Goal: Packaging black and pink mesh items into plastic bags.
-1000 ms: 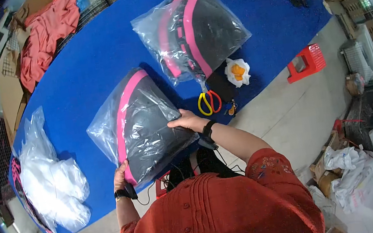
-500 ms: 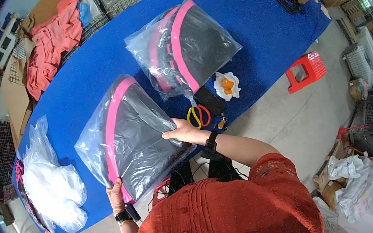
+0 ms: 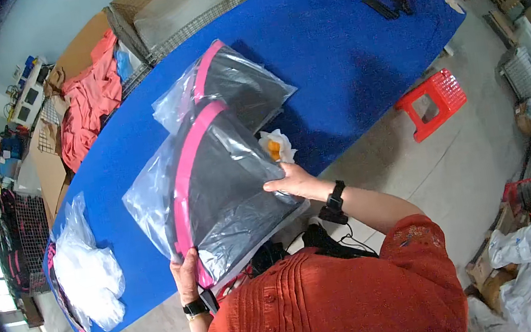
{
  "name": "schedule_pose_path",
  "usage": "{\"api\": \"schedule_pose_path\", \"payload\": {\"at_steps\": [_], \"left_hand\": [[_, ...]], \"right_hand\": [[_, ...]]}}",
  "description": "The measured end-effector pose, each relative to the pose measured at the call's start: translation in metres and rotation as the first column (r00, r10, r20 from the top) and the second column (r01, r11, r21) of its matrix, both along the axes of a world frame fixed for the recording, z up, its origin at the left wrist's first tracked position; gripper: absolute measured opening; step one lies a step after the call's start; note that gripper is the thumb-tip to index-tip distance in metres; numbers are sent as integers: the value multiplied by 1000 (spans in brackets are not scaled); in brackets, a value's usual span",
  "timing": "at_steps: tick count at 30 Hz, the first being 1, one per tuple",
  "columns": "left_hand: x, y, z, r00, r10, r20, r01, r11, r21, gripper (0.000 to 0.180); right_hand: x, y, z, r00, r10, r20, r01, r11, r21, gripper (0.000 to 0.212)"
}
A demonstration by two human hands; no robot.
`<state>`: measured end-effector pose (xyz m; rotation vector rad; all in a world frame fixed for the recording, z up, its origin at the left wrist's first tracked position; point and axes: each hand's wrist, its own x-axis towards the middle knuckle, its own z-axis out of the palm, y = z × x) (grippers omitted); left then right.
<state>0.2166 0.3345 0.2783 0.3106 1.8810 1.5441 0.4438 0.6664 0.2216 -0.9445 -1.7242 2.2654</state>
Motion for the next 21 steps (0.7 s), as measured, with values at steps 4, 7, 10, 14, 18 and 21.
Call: {"api": "schedule_pose_path", "payload": {"at_steps": [4, 7, 10, 14, 18, 21], "left_hand": [[15, 44, 1, 993, -111, -32, 109, 992, -59, 32], [21, 81, 11, 989, -135, -67, 124, 981, -151, 23], [24, 112, 11, 980, -189, -65, 182, 977, -110, 23], [29, 137, -1, 970, -241, -37, 240, 970, -38, 29], [24, 158, -14, 968, -248, -24, 247, 969, -27, 30], [13, 183, -21, 968, -251, -26, 251, 968, -16, 33]], "right_hand": [[42, 26, -7, 996, -82, 21, 81, 996, 39, 56], [57, 42, -9, 991, -132, 32, 130, 989, 72, 56], [69, 58, -1, 979, -202, 37, 203, 979, -21, 58], [90, 77, -5, 968, -249, 25, 250, 967, -56, 56], [86, 98, -2, 962, -262, 73, 266, 963, -46, 58], [73, 131, -8, 972, -217, 87, 219, 975, -22, 58]]}}
